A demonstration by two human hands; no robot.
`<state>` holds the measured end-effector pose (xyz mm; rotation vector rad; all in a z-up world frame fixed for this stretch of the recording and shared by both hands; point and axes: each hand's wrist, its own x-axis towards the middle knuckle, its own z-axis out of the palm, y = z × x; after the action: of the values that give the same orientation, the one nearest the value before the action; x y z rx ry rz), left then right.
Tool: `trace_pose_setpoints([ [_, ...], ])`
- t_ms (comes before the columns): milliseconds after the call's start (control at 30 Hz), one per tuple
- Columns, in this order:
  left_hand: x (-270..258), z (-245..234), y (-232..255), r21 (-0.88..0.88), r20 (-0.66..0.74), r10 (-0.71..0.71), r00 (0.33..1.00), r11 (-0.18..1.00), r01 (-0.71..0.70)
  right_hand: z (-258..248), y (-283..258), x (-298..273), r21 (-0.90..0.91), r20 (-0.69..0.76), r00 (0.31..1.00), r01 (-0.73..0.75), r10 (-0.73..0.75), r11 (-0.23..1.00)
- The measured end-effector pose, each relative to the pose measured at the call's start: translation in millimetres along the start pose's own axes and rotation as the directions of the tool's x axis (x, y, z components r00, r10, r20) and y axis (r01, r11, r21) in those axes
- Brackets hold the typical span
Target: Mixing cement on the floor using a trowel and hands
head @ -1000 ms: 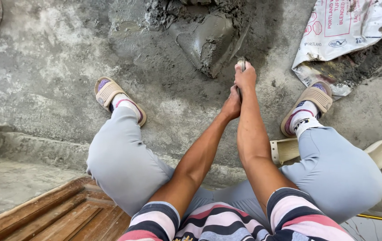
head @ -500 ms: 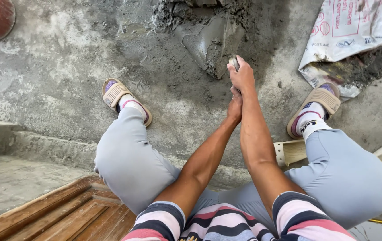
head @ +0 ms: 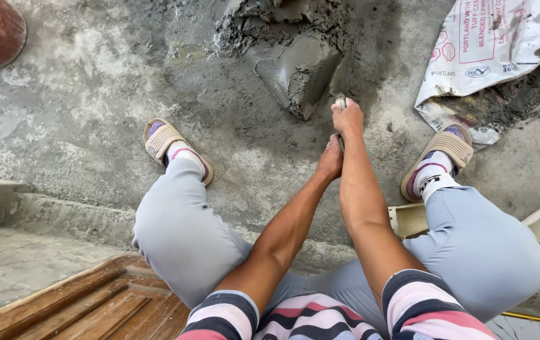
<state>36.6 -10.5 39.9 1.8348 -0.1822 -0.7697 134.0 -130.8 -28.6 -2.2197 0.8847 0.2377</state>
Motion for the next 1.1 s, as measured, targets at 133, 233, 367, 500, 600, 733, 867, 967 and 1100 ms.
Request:
trace_pose_setpoints([
  [133,-4,-10,17,-0.06,-0.036,0.041,0.999,0.997,-0.043,4,-10,13,0.035,0.015,0.996,0.083,-0.084,0.996],
  [233,-15,-16,35,-0.061,-0.061,0.044,0.997,0.997,-0.048,2,-26,7,0.021,0.035,0.992,0.118,-0.119,0.993],
  [367,-63,-26,94,-0.129,-0.14,-0.006,0.99,0.992,-0.012,-29,-85,-74,0.051,0.087,0.964,0.247,-0.25,0.968],
  [500,-41,-17,51,-0.134,-0.275,0.003,0.961,0.99,-0.041,-31,-116,-99,0.083,0.132,0.936,0.316,-0.325,0.945],
  [600,-66,-38,76,-0.106,-0.302,0.078,0.95,0.988,-0.114,-35,-118,-100,0.154,0.039,0.952,0.293,-0.302,0.944],
  [733,14,-4,-12,-0.076,-0.256,0.009,0.967,0.997,-0.029,-29,-78,-65,0.095,-0.033,0.987,0.158,-0.156,0.983],
  [867,10,7,-5,-0.023,-0.17,-0.045,0.984,0.999,0.042,-19,-26,-25,0.008,-0.07,0.997,0.026,-0.026,1.0],
  [967,1,7,2,-0.057,-0.115,-0.067,0.991,0.997,0.061,-9,-6,-8,0.015,-0.063,0.998,0.0,0.0,1.0],
  [1100,-4,14,-2,-0.065,-0.106,-0.013,0.994,0.998,0.007,3,6,22,0.162,0.001,0.996,0.089,-0.091,0.983],
])
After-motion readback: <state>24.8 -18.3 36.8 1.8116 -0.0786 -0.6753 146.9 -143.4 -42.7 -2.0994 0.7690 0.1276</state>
